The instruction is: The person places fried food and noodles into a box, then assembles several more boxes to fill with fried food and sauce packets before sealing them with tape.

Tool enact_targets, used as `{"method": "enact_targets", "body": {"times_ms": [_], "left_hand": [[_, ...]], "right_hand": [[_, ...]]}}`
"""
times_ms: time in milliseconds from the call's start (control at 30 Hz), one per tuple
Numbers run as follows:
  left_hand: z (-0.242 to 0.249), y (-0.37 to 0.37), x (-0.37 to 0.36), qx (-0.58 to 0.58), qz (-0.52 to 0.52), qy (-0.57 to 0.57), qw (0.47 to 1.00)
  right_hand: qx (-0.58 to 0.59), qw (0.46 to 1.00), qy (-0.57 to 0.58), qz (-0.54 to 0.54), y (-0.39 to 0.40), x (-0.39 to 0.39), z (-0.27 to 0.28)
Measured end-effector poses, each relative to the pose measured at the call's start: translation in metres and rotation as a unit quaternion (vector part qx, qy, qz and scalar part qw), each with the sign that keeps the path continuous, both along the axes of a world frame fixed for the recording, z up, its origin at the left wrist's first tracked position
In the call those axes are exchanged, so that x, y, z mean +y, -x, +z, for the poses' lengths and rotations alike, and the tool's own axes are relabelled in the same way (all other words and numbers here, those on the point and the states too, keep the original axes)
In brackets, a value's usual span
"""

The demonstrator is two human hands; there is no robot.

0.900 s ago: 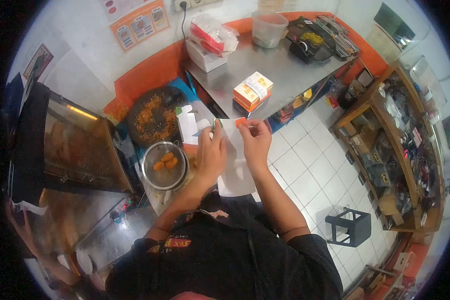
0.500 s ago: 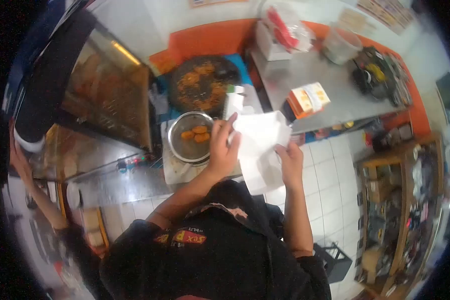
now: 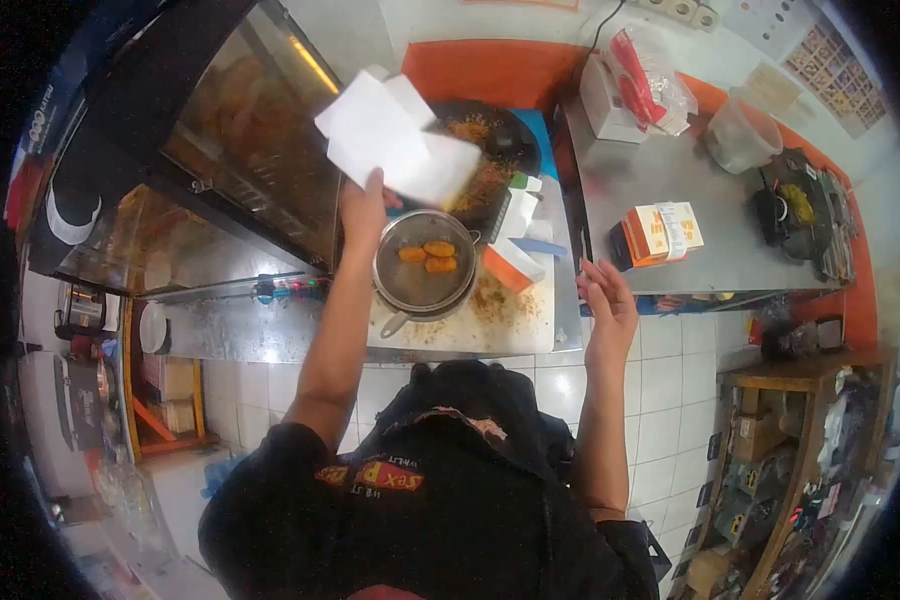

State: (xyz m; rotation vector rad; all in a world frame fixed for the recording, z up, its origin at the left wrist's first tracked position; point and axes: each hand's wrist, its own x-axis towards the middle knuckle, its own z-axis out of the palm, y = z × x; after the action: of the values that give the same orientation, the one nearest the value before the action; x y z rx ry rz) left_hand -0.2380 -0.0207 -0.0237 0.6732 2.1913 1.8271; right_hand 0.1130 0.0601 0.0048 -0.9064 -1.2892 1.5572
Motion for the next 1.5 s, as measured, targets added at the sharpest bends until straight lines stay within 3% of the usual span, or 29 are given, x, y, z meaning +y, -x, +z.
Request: {"method": "enact_targets", "body": {"times_ms": [67,100,167,200,233,267,300,333,400,533,633,667,700,867,967,1000,1067,1133,1200,1233,1267,1333,1367,1433,1500], "left_hand": [[0.001,0.010,0.018,-0.138,-0.006,-0.089,0.986],[-0.011,0.022,0.025,-0.139,-0.007,-0.088,0.986],[-0.048,0.048,0.029,0.020,-0.085,0.157,0.984],[-0.047,0.046,0.023,0.019,-0.086,0.158,0.984],[-0.044,0.040,0.014,0.160,-0.061,0.277,0.945],[-0.041,0.035,0.008,0.296,-0.035,0.387,0.873],[-0.040,0.031,0.007,0.331,-0.016,0.435,0.837],[-0.046,0.035,0.007,0.331,-0.016,0.437,0.836],[-0.063,0.048,0.004,0.461,-0.024,0.486,0.742],[-0.090,0.073,0.006,0.489,-0.031,0.533,0.689],[-0.092,0.085,0.006,0.473,-0.047,0.510,0.717],[-0.088,0.083,0.006,0.465,-0.037,0.451,0.761],[-0.071,0.075,0.003,0.454,-0.026,0.390,0.801],[0.019,0.005,-0.032,0.467,0.030,0.218,0.857],[0.025,-0.050,-0.056,0.430,0.001,0.052,0.901],[0.018,-0.068,-0.063,0.440,-0.015,0.072,0.895],[0.002,-0.104,-0.074,0.282,-0.083,0.049,0.955],[0.005,-0.119,-0.074,0.265,-0.093,-0.048,0.959],[0.007,-0.123,-0.077,0.271,-0.121,-0.028,0.954],[0.010,-0.127,-0.078,0.263,-0.145,0.000,0.954],[0.018,-0.129,-0.082,0.320,-0.172,-0.003,0.932],[0.033,-0.139,-0.086,0.377,-0.190,-0.005,0.907],[0.039,-0.145,-0.086,0.335,-0.245,-0.014,0.910],[0.056,-0.147,-0.086,0.292,-0.295,-0.028,0.909],[0.067,-0.144,-0.084,0.494,-0.254,-0.097,0.826]], "right_hand": [[-0.015,0.999,0.028,0.001,-0.011,-0.001,-0.014],[-0.016,0.999,0.029,0.000,-0.014,-0.004,-0.018],[-0.014,0.999,0.050,0.000,-0.021,-0.009,-0.024],[-0.015,0.999,0.052,-0.001,-0.023,-0.012,-0.023],[-0.027,0.998,0.058,-0.015,-0.026,-0.015,-0.021],[-0.040,0.997,0.065,-0.030,-0.027,-0.016,-0.020],[-0.040,0.996,0.067,-0.031,-0.030,-0.017,-0.022],[-0.047,0.996,0.064,-0.036,-0.033,-0.016,-0.026],[-0.054,0.996,0.064,-0.039,-0.035,-0.016,-0.031],[-0.055,0.996,0.060,-0.034,-0.032,-0.019,-0.032],[-0.050,0.997,0.059,-0.023,-0.023,-0.021,-0.027],[-0.052,0.997,0.059,-0.016,-0.020,-0.023,-0.024],[-0.051,0.997,0.058,-0.018,-0.015,-0.024,-0.022],[-0.001,0.999,0.027,0.017,0.024,-0.042,-0.007],[-0.002,0.992,-0.039,0.122,0.057,-0.073,0.014],[-0.016,0.982,-0.077,0.171,0.066,-0.083,0.018],[-0.020,0.975,-0.064,0.213,0.081,-0.095,0.012],[-0.073,0.968,-0.025,0.239,0.095,-0.098,-0.013],[-0.135,0.947,-0.076,0.280,0.100,-0.087,-0.038],[-0.240,0.921,-0.087,0.294,0.100,-0.085,-0.034],[-0.234,0.916,-0.104,0.309,0.107,-0.084,-0.031],[-0.150,0.876,-0.367,0.275,0.113,-0.085,-0.026],[-0.145,0.872,-0.374,0.280,0.116,-0.082,-0.029],[-0.066,0.926,-0.268,0.258,0.121,-0.066,-0.044],[0.014,0.961,-0.155,0.229,0.128,-0.042,-0.063]]}}
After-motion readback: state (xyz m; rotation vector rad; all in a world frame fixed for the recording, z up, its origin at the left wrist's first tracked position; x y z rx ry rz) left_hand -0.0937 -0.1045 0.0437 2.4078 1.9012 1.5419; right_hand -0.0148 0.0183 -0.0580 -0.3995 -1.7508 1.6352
